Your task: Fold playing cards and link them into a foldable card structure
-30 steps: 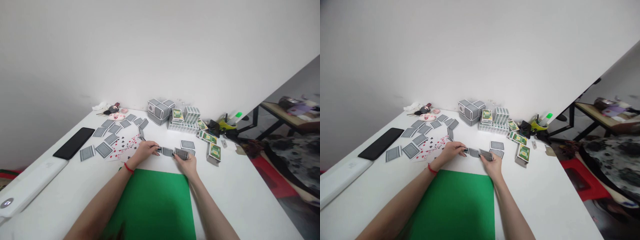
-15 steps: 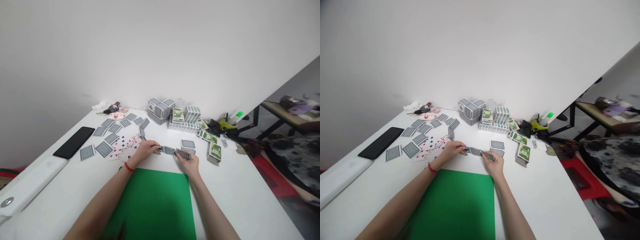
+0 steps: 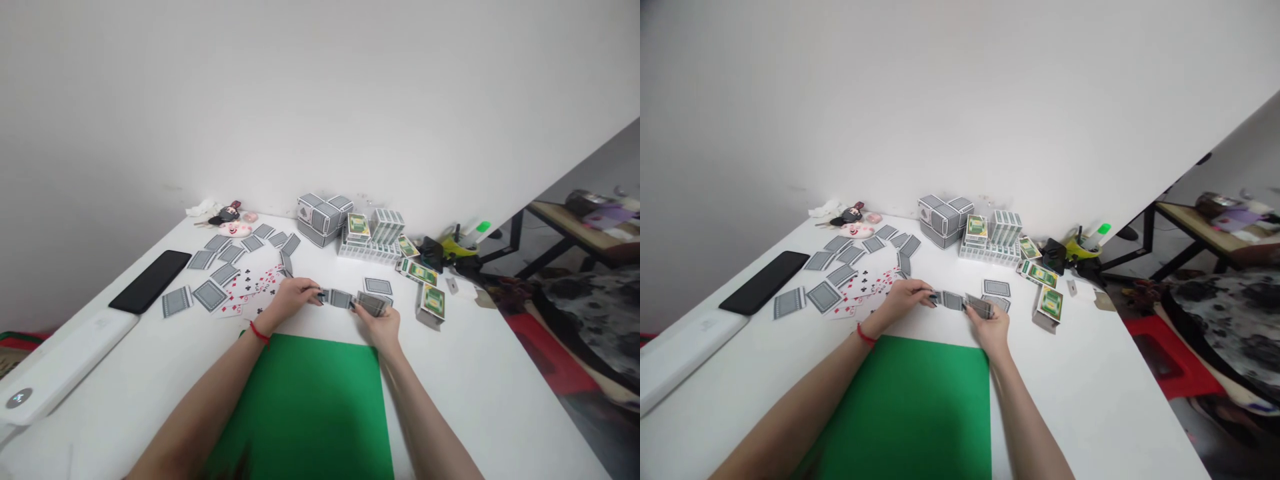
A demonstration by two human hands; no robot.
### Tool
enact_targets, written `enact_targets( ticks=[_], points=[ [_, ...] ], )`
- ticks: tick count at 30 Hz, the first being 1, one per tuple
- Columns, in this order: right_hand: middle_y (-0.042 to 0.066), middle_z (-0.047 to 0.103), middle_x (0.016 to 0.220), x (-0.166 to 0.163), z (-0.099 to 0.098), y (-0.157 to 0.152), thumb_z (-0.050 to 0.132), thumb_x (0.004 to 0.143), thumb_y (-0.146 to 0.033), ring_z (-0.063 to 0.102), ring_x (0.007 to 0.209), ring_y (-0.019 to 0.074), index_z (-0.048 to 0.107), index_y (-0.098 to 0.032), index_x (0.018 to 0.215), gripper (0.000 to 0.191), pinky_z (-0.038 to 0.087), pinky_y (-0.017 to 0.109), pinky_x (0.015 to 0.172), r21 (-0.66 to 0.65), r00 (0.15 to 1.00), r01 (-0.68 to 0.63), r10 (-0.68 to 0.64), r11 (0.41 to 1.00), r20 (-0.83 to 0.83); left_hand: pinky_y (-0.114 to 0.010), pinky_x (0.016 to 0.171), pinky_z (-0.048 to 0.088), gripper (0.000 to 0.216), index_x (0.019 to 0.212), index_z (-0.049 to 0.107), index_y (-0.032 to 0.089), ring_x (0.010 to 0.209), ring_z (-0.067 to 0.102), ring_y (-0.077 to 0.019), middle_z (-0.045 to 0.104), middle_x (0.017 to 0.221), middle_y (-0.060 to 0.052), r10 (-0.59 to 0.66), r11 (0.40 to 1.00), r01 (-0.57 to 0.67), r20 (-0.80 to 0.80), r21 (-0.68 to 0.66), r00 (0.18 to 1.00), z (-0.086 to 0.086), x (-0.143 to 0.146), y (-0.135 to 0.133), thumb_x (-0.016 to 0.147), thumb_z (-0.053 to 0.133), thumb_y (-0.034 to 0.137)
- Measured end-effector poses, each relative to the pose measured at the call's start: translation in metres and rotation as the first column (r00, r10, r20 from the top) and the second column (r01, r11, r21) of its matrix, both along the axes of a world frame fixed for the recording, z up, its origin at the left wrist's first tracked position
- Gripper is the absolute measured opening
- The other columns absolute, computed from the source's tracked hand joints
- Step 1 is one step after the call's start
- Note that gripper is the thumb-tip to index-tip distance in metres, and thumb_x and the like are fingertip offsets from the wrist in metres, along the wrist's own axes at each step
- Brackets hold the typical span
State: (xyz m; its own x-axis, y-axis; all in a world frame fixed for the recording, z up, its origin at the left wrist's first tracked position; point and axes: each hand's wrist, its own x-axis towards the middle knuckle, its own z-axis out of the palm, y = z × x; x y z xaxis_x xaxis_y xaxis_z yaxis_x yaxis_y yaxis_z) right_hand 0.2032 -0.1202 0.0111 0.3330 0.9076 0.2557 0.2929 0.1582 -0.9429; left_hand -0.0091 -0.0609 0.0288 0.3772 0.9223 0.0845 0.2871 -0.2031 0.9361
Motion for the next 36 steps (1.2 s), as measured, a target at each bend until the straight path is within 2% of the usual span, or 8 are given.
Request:
enact_targets(
  ticks=[5, 16, 23, 30, 36],
  points=[
    [0.005, 0.071, 0.067, 0.0014, -0.0004, 0.0002, 0.069, 0.063, -0.033, 0.064, 0.058, 0.0172, 0.069, -0.016, 0.065, 0.017, 0.053, 0.028, 0.055, 0.055, 0.996, -0.061, 0.057, 0.997, 0.065, -0.019, 0.057, 0.051, 0.016, 0.074, 0.065, 0.014, 0.063, 0.068, -0.0151, 0.071, 0.066, -0.003, -0.001, 1.000, 0.001, 0.014, -0.007, 1.000, -0.0017, -0.0004, 0.0001, 0.077, 0.056, 0.027],
    [0.005, 0.069, 0.062, -0.0020, -0.0020, -0.0014, 0.070, 0.062, -0.036, 0.063, 0.055, 0.0174, 0.067, -0.014, 0.068, 0.023, 0.052, 0.028, 0.052, 0.008, 1.000, -0.027, 0.027, 1.000, -0.009, -0.021, 0.061, 0.052, 0.015, 0.075, 0.065, 0.015, 0.068, 0.068, -0.0159, 0.071, 0.067, -0.003, 0.001, 1.000, -0.001, -0.015, 0.017, 1.000, -0.0037, 0.0005, -0.0013, 0.077, 0.055, 0.025],
    [0.005, 0.070, 0.066, 0.0002, -0.0031, 0.0000, 0.069, 0.063, -0.033, 0.063, 0.057, 0.0169, 0.068, -0.016, 0.066, 0.017, 0.052, 0.028, 0.054, 0.047, 0.998, -0.024, 0.022, 0.999, 0.053, -0.020, 0.064, 0.051, 0.016, 0.076, 0.065, 0.016, 0.070, 0.068, -0.0156, 0.071, 0.069, -0.002, 0.011, 1.000, -0.011, -0.010, 0.018, 1.000, -0.0066, -0.0011, 0.0007, 0.078, 0.055, 0.027],
    [0.006, 0.071, 0.068, 0.0017, -0.0052, 0.0002, 0.068, 0.064, -0.033, 0.064, 0.059, 0.0177, 0.068, -0.016, 0.068, 0.017, 0.053, 0.029, 0.057, 0.058, 0.998, -0.031, 0.028, 0.998, 0.059, -0.020, 0.062, 0.050, 0.017, 0.075, 0.066, 0.015, 0.067, 0.068, -0.0153, 0.071, 0.068, -0.003, -0.024, 0.999, 0.026, -0.061, 0.040, 0.998, -0.0009, 0.0018, -0.0038, 0.079, 0.054, 0.026],
    [0.006, 0.070, 0.066, -0.0005, -0.0044, 0.0002, 0.069, 0.064, -0.033, 0.063, 0.057, 0.0172, 0.068, -0.016, 0.067, 0.018, 0.052, 0.028, 0.055, 0.054, 0.998, -0.022, 0.019, 0.998, 0.065, -0.020, 0.062, 0.050, 0.014, 0.075, 0.066, 0.015, 0.066, 0.068, -0.0153, 0.071, 0.069, -0.003, 0.013, 0.998, -0.009, -0.068, 0.065, 0.998, 0.0006, 0.0034, -0.0047, 0.078, 0.054, 0.022]
  ],
)
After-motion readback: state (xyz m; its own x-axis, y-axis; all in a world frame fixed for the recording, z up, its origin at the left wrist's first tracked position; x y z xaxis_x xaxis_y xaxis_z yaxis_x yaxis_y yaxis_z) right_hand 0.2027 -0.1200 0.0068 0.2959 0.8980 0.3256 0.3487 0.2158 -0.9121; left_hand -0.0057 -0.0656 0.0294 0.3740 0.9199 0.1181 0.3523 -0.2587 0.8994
